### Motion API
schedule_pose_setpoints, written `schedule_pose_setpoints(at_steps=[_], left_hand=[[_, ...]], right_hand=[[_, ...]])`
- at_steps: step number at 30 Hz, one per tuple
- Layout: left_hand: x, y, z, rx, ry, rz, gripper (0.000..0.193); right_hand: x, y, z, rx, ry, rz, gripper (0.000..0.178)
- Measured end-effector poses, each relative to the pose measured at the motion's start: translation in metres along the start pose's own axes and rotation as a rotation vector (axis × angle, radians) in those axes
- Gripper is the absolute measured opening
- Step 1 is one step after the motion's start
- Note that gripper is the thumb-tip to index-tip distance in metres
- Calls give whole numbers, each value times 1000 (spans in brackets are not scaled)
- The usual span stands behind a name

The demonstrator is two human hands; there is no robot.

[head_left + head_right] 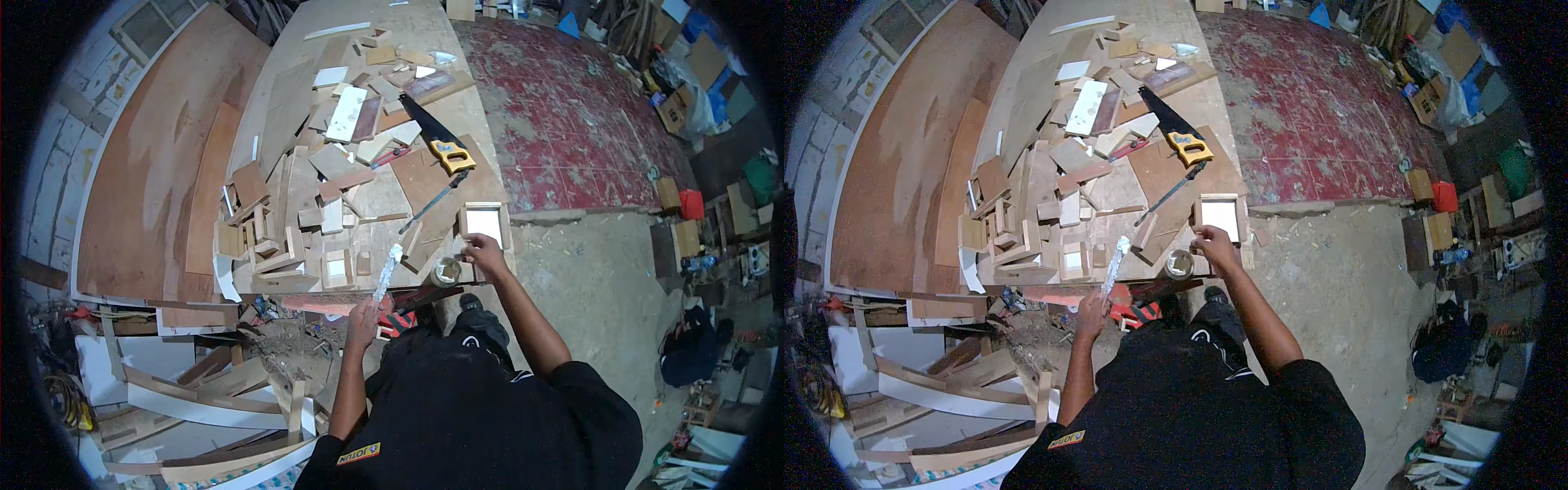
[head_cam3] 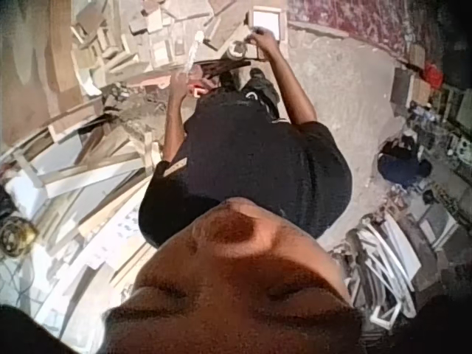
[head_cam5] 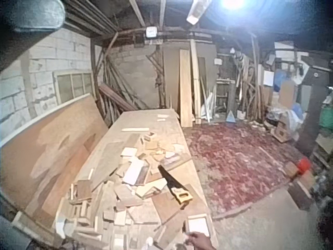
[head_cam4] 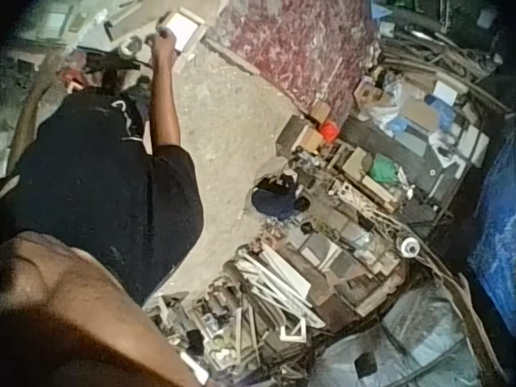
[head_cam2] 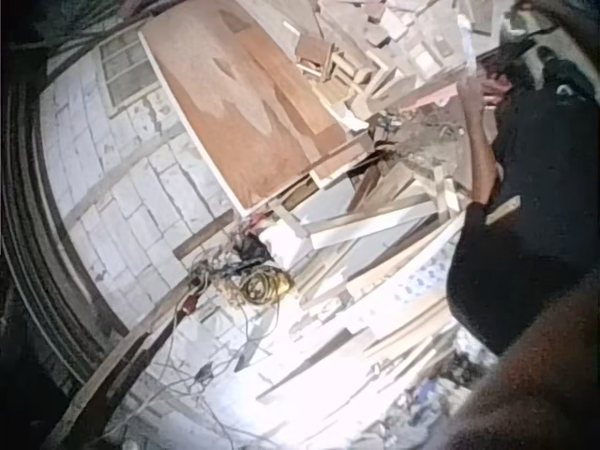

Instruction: The person applies glue onto small wooden pieces and along the inner edges of a wooden box using a wooden stick, then fits the pieces onto the box by hand.

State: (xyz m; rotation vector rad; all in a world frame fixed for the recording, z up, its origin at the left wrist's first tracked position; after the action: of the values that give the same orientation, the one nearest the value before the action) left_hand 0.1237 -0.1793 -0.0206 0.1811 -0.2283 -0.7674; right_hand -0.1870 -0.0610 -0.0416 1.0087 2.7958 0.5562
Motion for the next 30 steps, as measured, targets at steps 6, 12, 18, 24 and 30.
schedule_pose_setpoints(at_steps=[6,12,18,24,30], left_hand=[[25,13,-11,35,96,157,26],[33,23,-9,-30,108,229,25],[41,33,-19,76,200,308,24],[40,21,6,56,263,308,22],[50,33,-22,54,358,388,21]], right_hand=[[-35,-73,-3,22,472,-211,17],[-78,-113,26,66,1206,-552,30],[-154,-106,-2,222,1283,-765,34],[-200,-137,24,399,1221,-798,34],[-202,-137,2,325,1270,-588,46]])
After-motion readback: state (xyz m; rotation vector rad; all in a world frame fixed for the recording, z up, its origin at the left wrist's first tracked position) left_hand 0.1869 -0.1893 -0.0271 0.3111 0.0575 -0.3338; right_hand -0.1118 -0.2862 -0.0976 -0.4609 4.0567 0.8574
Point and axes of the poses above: each hand's wrist, its own y-axis away from the middle knuckle, its own x-axis out of the back of the hand, z = x × y, the point moved 6 cm from there along -y, towards the middle knuckle, and after that the axes turned 6 degrees about y, right-handed, at the moved point
